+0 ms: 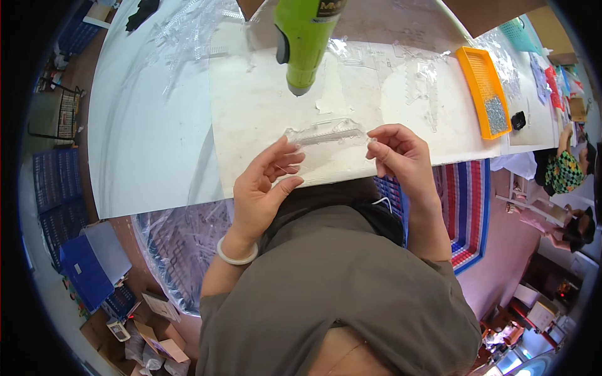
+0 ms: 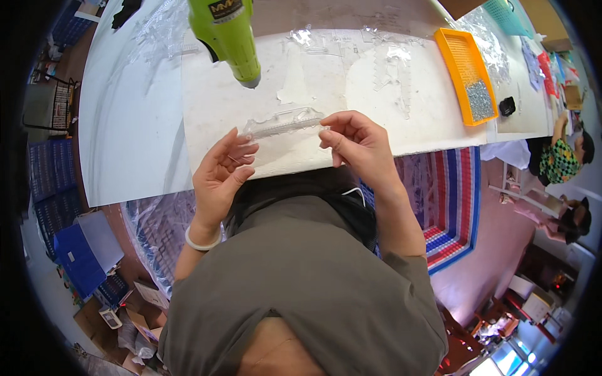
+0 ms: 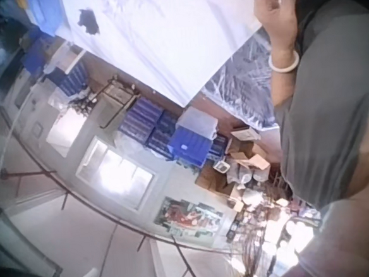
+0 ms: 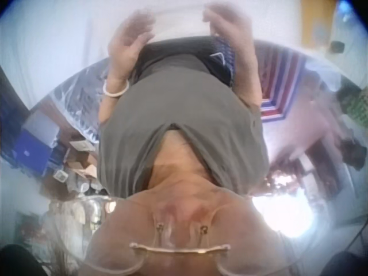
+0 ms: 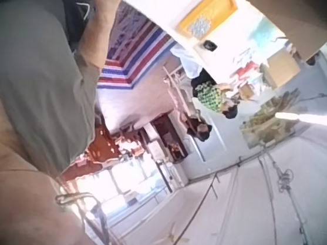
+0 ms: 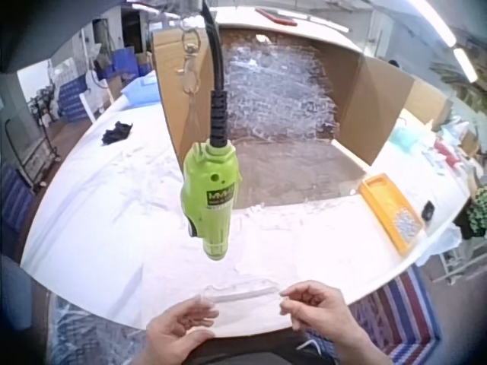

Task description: The person assembles small transparent plastic components using a glue gun.

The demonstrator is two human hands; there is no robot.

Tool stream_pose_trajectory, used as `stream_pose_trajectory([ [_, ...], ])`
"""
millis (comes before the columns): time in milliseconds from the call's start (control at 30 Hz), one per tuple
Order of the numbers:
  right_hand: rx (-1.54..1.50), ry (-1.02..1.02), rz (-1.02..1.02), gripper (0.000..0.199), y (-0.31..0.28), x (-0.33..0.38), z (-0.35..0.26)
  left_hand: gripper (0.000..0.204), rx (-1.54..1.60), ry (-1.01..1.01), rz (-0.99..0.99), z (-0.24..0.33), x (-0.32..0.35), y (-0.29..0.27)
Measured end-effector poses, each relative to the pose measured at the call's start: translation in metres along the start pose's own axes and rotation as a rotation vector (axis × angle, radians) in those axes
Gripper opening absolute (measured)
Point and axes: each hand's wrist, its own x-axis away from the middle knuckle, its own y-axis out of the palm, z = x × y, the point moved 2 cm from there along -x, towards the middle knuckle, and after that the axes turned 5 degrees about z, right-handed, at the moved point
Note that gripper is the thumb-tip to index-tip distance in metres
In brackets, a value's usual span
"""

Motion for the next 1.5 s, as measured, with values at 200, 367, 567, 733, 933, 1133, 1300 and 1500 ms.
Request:
stream_pose_trajectory([
  [200, -0.076, 0.137, -0.081, 0.018, 0.017, 0.005, 0.015, 0.064, 0.289, -0.127, -0.123, -0.014, -0.006, 0.028],
  [367, 0.082, -0.014, -0.403, 0.021, 0.038, 0.02, 0.027, 0.021, 0.402, -0.205, -0.15, -0.018, 0.005, 0.026],
  [567, -0.066, 0.117, -0.142, 0.026, 0.008, 0.012, -0.005, 0.017, -0.502, 0.009, -0.272, 0.032, -0.016, 0.014],
  [733, 0.055, 0.017, -0.09, 0.021, 0.007, -0.007, -0.012, 0.021, -0.48, 0.028, -0.172, 0.041, -0.037, 0.011],
  [933, 0.167, 0.036, -0.101, 0.023, 0.013, -0.038, -0.027, 0.022, -0.271, -0.156, -0.017, 0.028, -0.071, -0.006],
  [1133, 0.445, 0.069, -0.073, 0.027, 0.007, -0.062, -0.027, 0.017, -0.529, -0.137, 0.019, 0.024, -0.079, -0.009],
  [1300, 0.692, -0.035, -0.045, 0.027, 0.01, -0.071, -0.021, 0.016, -0.697, 0.018, -0.001, 0.019, -0.081, -0.008],
  [1500, 0.739, -0.038, -0.026, 0.027, 0.007, -0.076, -0.01, 0.015, -0.656, -0.044, -0.04, 0.014, -0.081, -0.008],
])
